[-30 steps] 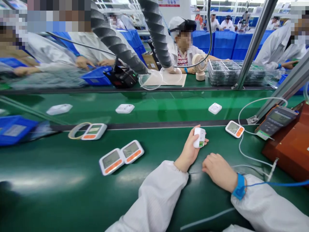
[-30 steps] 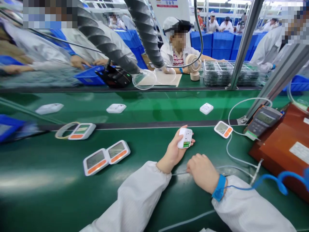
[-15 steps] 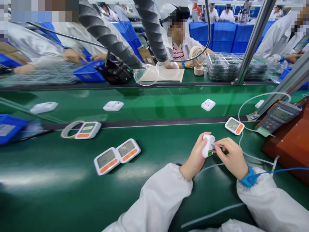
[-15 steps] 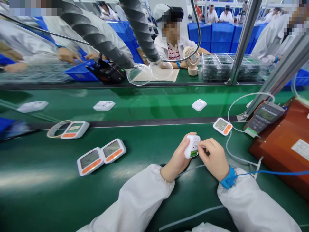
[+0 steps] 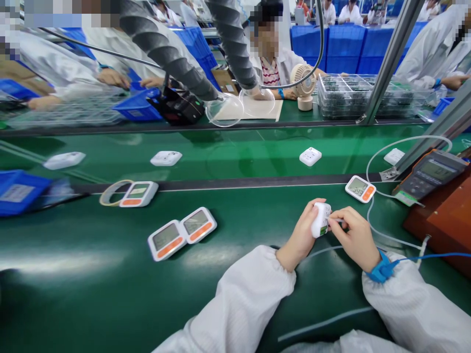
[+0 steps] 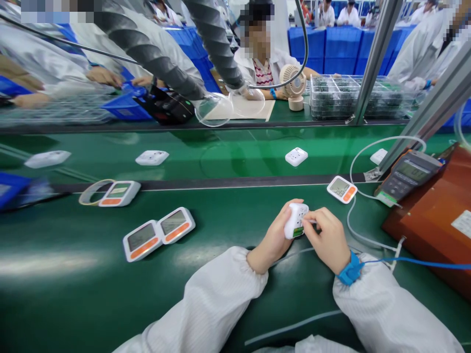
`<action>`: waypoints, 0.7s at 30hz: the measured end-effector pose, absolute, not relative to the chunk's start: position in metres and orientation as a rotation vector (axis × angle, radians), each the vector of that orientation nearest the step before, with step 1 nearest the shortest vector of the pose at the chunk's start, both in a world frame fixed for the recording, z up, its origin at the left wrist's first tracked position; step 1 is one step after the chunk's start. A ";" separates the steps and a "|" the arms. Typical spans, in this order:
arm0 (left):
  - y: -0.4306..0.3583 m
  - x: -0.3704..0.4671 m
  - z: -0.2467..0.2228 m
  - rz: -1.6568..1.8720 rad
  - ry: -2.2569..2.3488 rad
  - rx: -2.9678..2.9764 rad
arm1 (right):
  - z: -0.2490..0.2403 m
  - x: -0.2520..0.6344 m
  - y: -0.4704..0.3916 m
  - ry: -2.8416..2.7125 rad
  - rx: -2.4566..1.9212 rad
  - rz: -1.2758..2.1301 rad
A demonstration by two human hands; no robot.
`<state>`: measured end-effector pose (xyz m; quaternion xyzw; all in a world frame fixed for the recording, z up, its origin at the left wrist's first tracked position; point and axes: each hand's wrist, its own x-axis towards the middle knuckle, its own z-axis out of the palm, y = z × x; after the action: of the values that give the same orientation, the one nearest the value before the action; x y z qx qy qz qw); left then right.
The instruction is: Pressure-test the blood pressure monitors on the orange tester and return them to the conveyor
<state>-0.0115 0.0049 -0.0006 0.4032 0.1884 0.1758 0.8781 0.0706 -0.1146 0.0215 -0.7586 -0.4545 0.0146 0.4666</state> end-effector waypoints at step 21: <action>0.008 -0.012 -0.008 0.324 0.358 0.928 | 0.022 0.070 -0.116 -1.122 -1.828 0.072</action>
<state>-0.0120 0.0081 -0.0076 0.4429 0.1711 0.1547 0.8664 0.0702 -0.1161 0.0216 -0.7483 -0.4594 0.0293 0.4776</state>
